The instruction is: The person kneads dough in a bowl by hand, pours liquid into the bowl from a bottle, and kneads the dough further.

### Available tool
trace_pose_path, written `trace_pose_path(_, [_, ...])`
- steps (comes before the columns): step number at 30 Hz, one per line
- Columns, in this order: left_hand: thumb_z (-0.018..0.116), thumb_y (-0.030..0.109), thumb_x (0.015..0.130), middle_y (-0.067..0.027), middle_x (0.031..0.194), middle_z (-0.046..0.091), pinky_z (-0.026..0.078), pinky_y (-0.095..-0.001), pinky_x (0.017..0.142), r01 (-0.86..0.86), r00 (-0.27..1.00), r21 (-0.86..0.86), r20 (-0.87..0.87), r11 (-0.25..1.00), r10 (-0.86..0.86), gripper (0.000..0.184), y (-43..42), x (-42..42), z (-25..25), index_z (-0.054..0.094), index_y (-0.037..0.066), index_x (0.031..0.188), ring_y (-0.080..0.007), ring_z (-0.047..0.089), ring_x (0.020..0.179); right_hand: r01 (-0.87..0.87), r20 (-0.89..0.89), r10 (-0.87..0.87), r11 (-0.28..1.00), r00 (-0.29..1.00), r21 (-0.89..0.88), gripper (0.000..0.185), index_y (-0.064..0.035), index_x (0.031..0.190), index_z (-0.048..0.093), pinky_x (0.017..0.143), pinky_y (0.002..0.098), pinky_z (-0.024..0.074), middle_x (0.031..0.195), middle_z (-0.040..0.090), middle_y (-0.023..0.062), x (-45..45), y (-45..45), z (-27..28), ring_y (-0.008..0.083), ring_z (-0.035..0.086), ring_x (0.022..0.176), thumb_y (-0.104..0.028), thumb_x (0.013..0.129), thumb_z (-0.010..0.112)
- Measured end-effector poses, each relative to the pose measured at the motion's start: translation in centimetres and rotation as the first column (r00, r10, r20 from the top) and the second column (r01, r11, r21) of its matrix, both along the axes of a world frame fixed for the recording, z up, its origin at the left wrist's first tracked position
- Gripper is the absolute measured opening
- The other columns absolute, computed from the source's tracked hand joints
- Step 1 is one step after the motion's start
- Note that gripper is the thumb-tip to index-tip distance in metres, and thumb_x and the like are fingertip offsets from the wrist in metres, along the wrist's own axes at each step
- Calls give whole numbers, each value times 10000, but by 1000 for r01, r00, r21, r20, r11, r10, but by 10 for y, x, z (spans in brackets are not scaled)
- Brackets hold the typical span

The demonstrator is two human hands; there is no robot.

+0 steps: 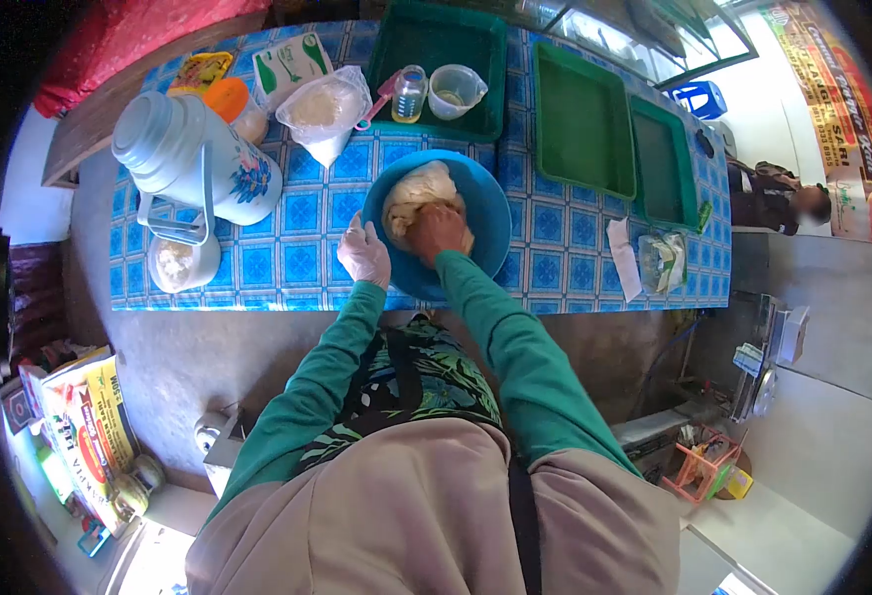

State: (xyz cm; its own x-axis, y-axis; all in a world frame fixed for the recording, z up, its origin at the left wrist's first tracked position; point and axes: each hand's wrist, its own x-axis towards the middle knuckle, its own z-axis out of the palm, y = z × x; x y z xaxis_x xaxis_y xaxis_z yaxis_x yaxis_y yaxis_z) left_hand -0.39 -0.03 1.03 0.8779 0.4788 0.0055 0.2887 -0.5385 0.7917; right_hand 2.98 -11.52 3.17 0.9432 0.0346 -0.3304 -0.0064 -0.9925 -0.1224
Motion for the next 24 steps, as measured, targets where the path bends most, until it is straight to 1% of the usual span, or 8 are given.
trace_pose_path(4, [524,161,828,-201,842,621,456,-422,717,-31,999,-59,13,998,31,271,4,-1,-3,603,29,1051,-360,582,798,420,-7,-461,803,888,423,392,14,914,638,827,409,440,920,612,225,-7,-5,-33,380,583,882,-324,719,611])
trace_pose_path(7, [522,166,825,-218,860,625,463,-404,739,16,999,-67,40,998,-13,279,12,3,-7,609,7,1036,-351,602,799,-214,52,240,725,969,655,362,-19,879,649,731,423,471,901,632,193,-7,-41,-20,352,603,836,-333,701,618])
trace_pose_path(12, [525,165,820,-216,834,624,471,-411,709,57,998,-27,27,998,-56,279,15,8,-2,609,3,1031,-352,605,771,-430,63,444,808,894,403,415,1,1034,572,767,418,457,972,614,187,-16,-51,156,349,583,897,-312,763,595])
trace_pose_path(14, [520,161,820,-213,820,624,472,-415,701,61,997,-34,45,998,-59,275,15,9,-8,610,11,1033,-352,605,768,-367,458,108,768,882,525,392,9,1048,564,775,396,460,1007,602,193,-7,-39,173,349,579,910,-296,802,544])
trace_pose_path(16, [519,159,820,-214,820,623,471,-420,700,69,997,-35,42,997,-67,274,14,9,-5,608,13,1034,-356,602,764,-362,503,68,778,861,514,453,11,1096,545,770,484,450,1091,576,192,-7,-23,101,335,551,1005,-338,808,522])
trace_pose_path(19, [518,154,818,-214,821,622,466,-433,698,52,992,-86,122,995,-41,272,9,8,-55,604,17,1037,-365,596,762,-305,661,380,924,647,-232,485,-1,1112,540,783,581,395,1122,570,166,-26,-7,-2,306,509,1079,-383,815,509])
trace_pose_path(22, [518,153,815,-204,817,619,455,-450,696,56,998,3,35,998,-56,256,14,6,-10,597,42,1031,-368,586,783,-558,475,642,764,602,-324,517,-19,1142,522,830,639,318,1208,503,183,-19,-13,15,352,414,1178,-411,805,513])
trace_pose_path(24, [522,150,814,-204,795,616,455,-452,690,76,997,-25,5,997,-76,253,16,6,-5,595,44,1033,-366,585,766,-304,-422,395,914,816,268,559,-33,1206,474,945,638,219,1302,378,232,17,-13,131,429,293,1247,-392,784,549])
